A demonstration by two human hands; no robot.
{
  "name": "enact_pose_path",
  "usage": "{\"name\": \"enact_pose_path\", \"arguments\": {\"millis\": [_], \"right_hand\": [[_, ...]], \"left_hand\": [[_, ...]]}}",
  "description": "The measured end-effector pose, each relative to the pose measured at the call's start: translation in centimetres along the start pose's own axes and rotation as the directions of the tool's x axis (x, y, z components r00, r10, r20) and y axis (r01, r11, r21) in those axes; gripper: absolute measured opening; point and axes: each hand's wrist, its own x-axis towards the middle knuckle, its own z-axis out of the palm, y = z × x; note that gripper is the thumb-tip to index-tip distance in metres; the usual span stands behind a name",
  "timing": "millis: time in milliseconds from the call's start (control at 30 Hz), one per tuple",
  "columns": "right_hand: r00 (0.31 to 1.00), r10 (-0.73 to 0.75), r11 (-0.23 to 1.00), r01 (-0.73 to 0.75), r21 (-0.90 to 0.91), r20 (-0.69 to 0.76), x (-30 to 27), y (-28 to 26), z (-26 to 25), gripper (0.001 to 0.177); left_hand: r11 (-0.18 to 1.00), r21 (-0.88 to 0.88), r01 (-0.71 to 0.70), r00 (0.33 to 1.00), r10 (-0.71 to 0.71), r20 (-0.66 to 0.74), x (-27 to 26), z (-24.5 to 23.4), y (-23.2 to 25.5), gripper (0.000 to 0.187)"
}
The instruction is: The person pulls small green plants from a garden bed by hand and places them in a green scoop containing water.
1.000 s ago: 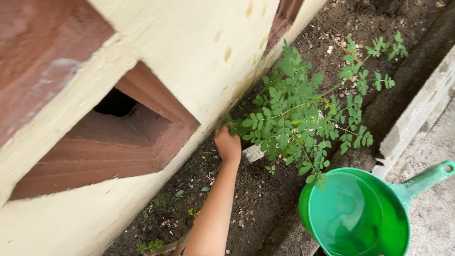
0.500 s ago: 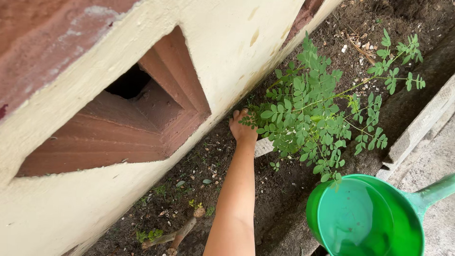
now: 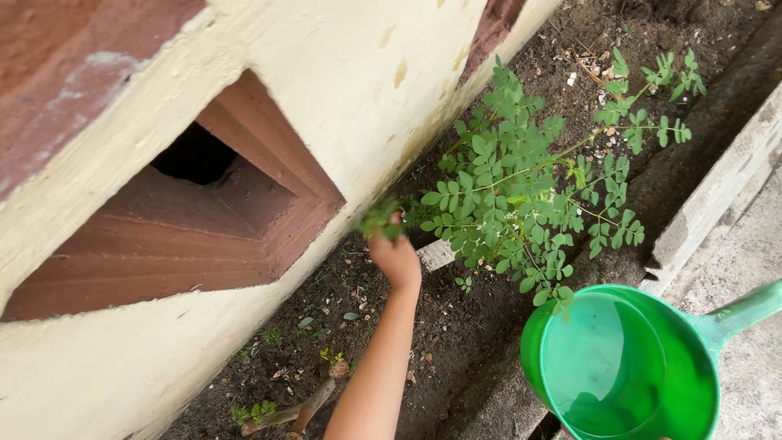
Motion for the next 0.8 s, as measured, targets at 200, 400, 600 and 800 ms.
{"name": "enact_pose_path", "arguments": {"millis": [200, 400, 600, 800], "right_hand": [[1.000, -0.019, 1.000, 0.019, 0.025, 0.004, 0.1, -0.4, -1.7, 0.079], [0.999, -0.047, 0.999, 0.047, 0.023, 0.005, 0.3, -1.4, -5.0, 0.078], [0.999, -0.041, 0.999, 0.042, 0.031, -0.019, -1.9, -2.7, -4.3, 0.077], [0.994, 0.027, 0.998, -0.021, 0.056, -0.104, -8.0, -5.2, 4.0, 0.075]], "left_hand": [[0.967, 0.228, 0.111, 0.904, -0.194, 0.380, -8.0, -3.3, 3.0, 0.026], [0.737, 0.575, -0.356, 0.810, -0.063, 0.583, -10.4, -0.8, 3.2, 0.033], [0.504, 0.611, -0.610, 0.663, -0.097, 0.742, -9.9, 3.6, 4.4, 0.037], [0.655, 0.565, -0.502, 0.804, 0.114, 0.583, -10.0, 5.7, 2.1, 0.011]]}}
